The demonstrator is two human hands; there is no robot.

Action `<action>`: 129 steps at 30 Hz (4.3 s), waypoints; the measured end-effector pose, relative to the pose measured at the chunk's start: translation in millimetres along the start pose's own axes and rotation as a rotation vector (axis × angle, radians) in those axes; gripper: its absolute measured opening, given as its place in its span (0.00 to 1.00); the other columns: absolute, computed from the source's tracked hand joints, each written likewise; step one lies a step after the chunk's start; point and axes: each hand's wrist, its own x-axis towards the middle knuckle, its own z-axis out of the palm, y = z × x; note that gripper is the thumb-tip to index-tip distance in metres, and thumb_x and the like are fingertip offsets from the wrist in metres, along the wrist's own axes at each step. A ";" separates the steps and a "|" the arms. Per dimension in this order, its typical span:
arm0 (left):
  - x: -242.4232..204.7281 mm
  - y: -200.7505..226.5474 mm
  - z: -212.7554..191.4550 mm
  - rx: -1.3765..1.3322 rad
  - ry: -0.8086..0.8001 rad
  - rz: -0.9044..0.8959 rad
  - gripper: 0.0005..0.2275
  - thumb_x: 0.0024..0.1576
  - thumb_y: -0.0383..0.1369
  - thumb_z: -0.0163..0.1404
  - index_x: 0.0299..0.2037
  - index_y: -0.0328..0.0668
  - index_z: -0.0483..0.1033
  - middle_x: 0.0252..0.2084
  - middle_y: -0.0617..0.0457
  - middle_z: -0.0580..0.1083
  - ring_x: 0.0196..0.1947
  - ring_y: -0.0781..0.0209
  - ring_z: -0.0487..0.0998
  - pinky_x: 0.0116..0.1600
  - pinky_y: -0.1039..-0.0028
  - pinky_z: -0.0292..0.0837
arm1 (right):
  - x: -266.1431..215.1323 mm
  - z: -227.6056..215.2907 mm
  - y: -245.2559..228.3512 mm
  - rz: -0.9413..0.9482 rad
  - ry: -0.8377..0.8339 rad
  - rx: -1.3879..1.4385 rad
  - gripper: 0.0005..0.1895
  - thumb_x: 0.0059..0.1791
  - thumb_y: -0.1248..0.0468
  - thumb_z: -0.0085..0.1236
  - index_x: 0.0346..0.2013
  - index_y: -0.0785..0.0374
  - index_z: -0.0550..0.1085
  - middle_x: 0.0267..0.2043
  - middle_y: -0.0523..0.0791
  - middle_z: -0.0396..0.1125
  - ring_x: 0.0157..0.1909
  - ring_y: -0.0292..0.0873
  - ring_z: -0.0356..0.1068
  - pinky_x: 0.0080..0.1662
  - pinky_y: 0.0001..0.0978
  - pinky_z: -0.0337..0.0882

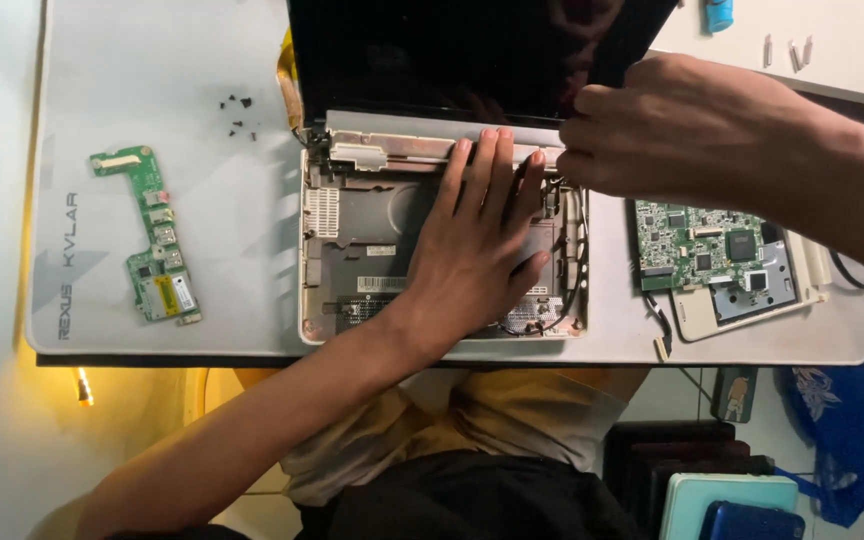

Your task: The person uses a screwdriver to remove screws from the motherboard of a disassembled laptop. They lift the motherboard out of the chassis and place it on the table. The person then continues to remove screws from the laptop's internal frame.

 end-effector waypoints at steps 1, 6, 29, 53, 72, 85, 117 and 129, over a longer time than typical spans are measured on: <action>-0.6 -0.1 2.0 0.027 -0.020 0.006 0.48 0.75 0.64 0.56 0.88 0.32 0.47 0.87 0.20 0.58 0.89 0.25 0.58 0.93 0.37 0.49 | -4.8 4.1 -2.2 0.051 -0.001 0.019 0.15 0.56 0.64 0.75 0.49 0.41 0.77 0.47 0.30 0.77 0.56 0.38 0.80 0.50 0.31 0.83; 2.2 -4.5 -0.2 0.025 -0.034 0.016 0.51 0.76 0.66 0.58 0.89 0.33 0.42 0.89 0.22 0.56 0.91 0.26 0.54 0.94 0.38 0.46 | -44.9 6.0 -6.5 0.342 -0.203 0.282 0.22 0.61 0.40 0.55 0.69 0.33 0.72 0.58 0.28 0.77 0.52 0.30 0.83 0.41 0.23 0.91; 14.6 -12.1 -28.5 -0.545 0.441 -0.048 0.09 0.75 0.40 0.58 0.50 0.44 0.79 0.38 0.57 0.79 0.37 0.59 0.79 0.47 0.65 0.70 | 8.5 56.8 -84.4 0.605 1.058 1.189 0.12 0.56 0.62 0.78 0.44 0.67 0.83 0.39 0.48 0.77 0.34 0.41 0.70 0.31 0.31 0.68; 14.9 -17.8 -23.0 -0.640 0.562 0.021 0.03 0.72 0.32 0.62 0.51 0.47 0.90 0.41 0.57 0.87 0.39 0.53 0.89 0.52 0.66 0.79 | 19.2 51.7 -94.1 0.621 1.074 1.485 0.11 0.59 0.56 0.70 0.43 0.61 0.85 0.23 0.48 0.66 0.23 0.50 0.65 0.31 0.44 0.70; 14.4 -16.7 -25.1 -0.556 0.429 0.067 0.09 0.65 0.27 0.76 0.47 0.41 0.88 0.43 0.51 0.85 0.41 0.54 0.81 0.47 0.64 0.68 | -27.6 52.3 -84.5 0.817 0.927 1.335 0.07 0.61 0.65 0.68 0.50 0.68 0.86 0.41 0.48 0.80 0.41 0.42 0.77 0.45 0.35 0.74; 13.0 -20.8 -8.2 -0.804 0.423 -0.008 0.04 0.74 0.37 0.60 0.52 0.52 0.86 0.47 0.60 0.88 0.46 0.59 0.87 0.58 0.64 0.74 | 11.3 23.7 -100.2 0.620 0.993 1.340 0.09 0.55 0.69 0.76 0.49 0.68 0.85 0.48 0.52 0.83 0.47 0.47 0.84 0.49 0.34 0.84; 10.2 -12.5 -13.3 -0.421 0.190 0.209 0.06 0.70 0.30 0.65 0.40 0.43 0.84 0.35 0.54 0.82 0.33 0.56 0.76 0.49 0.61 0.65 | -79.9 173.8 -100.8 1.787 0.589 0.609 0.20 0.67 0.46 0.78 0.40 0.56 0.89 0.39 0.40 0.77 0.33 0.49 0.73 0.29 0.51 0.64; 9.3 -13.4 -12.1 -0.442 0.177 0.194 0.04 0.69 0.30 0.65 0.41 0.42 0.86 0.36 0.53 0.84 0.34 0.55 0.78 0.49 0.61 0.66 | -73.6 149.9 -96.9 1.699 0.636 0.609 0.14 0.66 0.50 0.70 0.51 0.54 0.92 0.45 0.43 0.83 0.37 0.53 0.79 0.31 0.52 0.70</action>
